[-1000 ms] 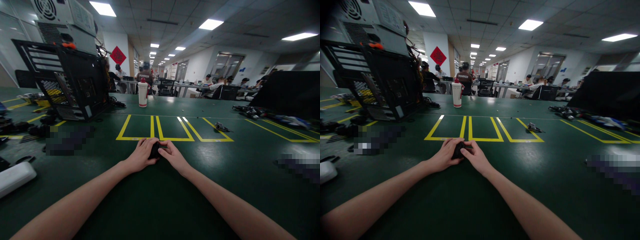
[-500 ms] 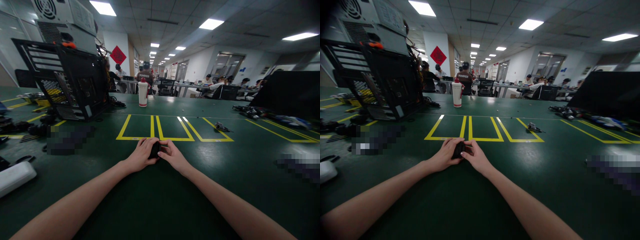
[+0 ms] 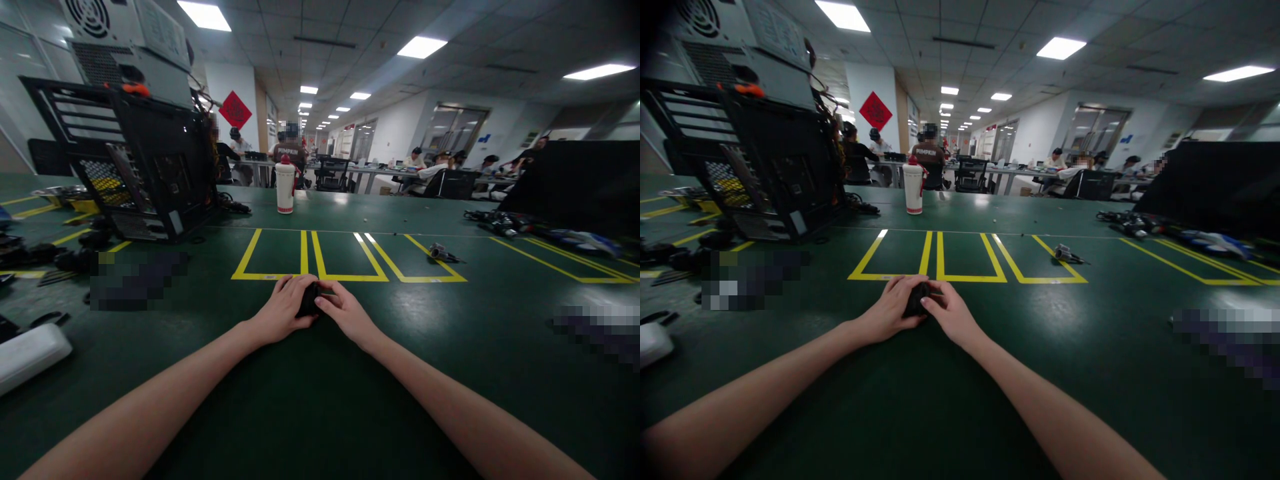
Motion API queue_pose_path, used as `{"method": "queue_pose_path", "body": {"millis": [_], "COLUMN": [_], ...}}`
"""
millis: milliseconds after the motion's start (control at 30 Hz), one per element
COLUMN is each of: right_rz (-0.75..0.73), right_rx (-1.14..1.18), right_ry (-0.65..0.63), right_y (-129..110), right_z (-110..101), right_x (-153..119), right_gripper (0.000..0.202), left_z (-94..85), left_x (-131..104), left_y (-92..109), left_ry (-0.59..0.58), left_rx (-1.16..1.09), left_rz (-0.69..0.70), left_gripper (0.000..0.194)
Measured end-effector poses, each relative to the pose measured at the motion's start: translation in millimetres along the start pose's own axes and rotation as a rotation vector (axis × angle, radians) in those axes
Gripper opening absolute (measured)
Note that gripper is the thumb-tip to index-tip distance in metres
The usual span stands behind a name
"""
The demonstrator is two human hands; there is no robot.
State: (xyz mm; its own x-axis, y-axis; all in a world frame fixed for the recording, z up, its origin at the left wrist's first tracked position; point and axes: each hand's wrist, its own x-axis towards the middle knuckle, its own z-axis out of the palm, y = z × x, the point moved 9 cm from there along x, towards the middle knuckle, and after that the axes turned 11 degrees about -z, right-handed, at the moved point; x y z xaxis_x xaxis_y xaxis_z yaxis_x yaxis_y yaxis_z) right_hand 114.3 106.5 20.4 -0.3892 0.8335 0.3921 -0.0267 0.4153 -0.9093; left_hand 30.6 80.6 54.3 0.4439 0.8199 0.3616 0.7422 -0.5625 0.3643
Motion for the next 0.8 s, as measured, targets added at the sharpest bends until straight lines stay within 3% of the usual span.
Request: {"method": "queue_pose_path", "body": {"millis": [200, 400, 800], "right_rz": [-0.013, -0.027, -0.002], "right_rx": [0.102, 0.062, 0.13], "right_ry": [-0.02, 0.037, -0.022], "right_y": [-3.0, -4.6, -3.9], "right_z": [5.5, 0.2, 5.2], "right_x": [-3.0, -1.3, -3.1], "right_gripper": [0.031, 0.018, 0.026], "left_z": [1.1, 0.8, 0.3], "left_x": [0.2, 0.0, 0.0], "left_y": [-2.1, -0.4, -1.7], "left_ry": [0.017, 0.003, 0.001], "left_rx": [0.007, 0.001, -0.006], "left_rz": [0.004, 0.004, -0.005], "left_gripper": [0.062, 0.061, 0.061]}}
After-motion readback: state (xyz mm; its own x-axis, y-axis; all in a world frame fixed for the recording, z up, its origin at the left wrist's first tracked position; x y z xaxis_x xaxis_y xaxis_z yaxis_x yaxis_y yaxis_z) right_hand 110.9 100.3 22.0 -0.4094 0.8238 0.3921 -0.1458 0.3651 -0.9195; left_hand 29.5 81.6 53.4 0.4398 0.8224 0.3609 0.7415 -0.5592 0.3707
